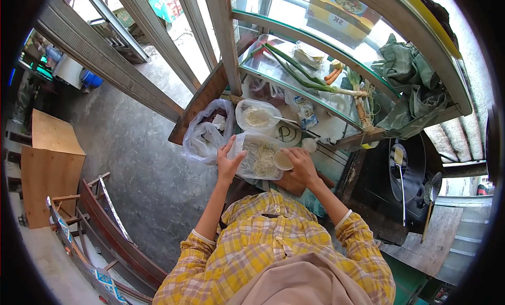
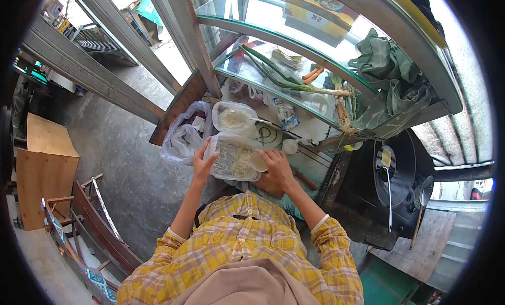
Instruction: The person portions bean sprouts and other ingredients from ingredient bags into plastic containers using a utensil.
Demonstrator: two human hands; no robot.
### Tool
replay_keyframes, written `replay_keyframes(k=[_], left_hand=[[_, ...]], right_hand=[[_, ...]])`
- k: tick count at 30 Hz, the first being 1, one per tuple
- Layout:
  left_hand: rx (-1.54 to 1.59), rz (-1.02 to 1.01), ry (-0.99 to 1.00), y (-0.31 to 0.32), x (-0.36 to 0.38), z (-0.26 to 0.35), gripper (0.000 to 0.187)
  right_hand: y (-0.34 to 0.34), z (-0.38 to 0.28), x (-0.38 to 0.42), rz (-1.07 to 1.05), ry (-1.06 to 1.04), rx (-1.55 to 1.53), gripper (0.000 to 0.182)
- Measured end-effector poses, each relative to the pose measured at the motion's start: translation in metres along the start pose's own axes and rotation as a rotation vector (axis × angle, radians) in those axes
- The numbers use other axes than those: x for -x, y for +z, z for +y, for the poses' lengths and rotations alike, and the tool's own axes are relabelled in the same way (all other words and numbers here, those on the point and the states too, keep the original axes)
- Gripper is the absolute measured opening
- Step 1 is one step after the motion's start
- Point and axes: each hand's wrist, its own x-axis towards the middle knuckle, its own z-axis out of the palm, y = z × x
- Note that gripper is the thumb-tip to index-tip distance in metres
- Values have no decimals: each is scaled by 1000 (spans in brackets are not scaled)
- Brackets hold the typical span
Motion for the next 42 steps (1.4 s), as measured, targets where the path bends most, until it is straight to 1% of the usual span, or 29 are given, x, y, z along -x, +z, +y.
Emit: replay_keyframes(k=[2, 5, 8, 17, 23, 35, 41, 42], left_hand=[[-34, 4, 8, -1, 0, 0, 69], [1, 17, 22, 0, 1, -2, 69], [0, 22, -10, -1, 4, 2, 69], [-9, 20, 17, -1, 4, 3, 69], [-29, 27, 9, -1, 4, 1, 68], [-4, 21, -8, -1, 3, 0, 69], [1, 17, 0, -1, 3, 0, 69], [-5, 17, 3, -1, 2, -1, 69]], right_hand=[[3, -3, -3, -27, -26, 11, 64], [4, -7, -6, -50, -41, 46, 63], [7, -9, -9, -86, -15, 18, 65], [17, -8, -12, -102, -58, 135, 65], [15, -12, -16, -158, -63, 186, 65], [14, -16, -17, -183, -54, 223, 66], [16, -14, -17, -159, -53, 230, 67], [15, -16, -17, -162, -48, 232, 64]])
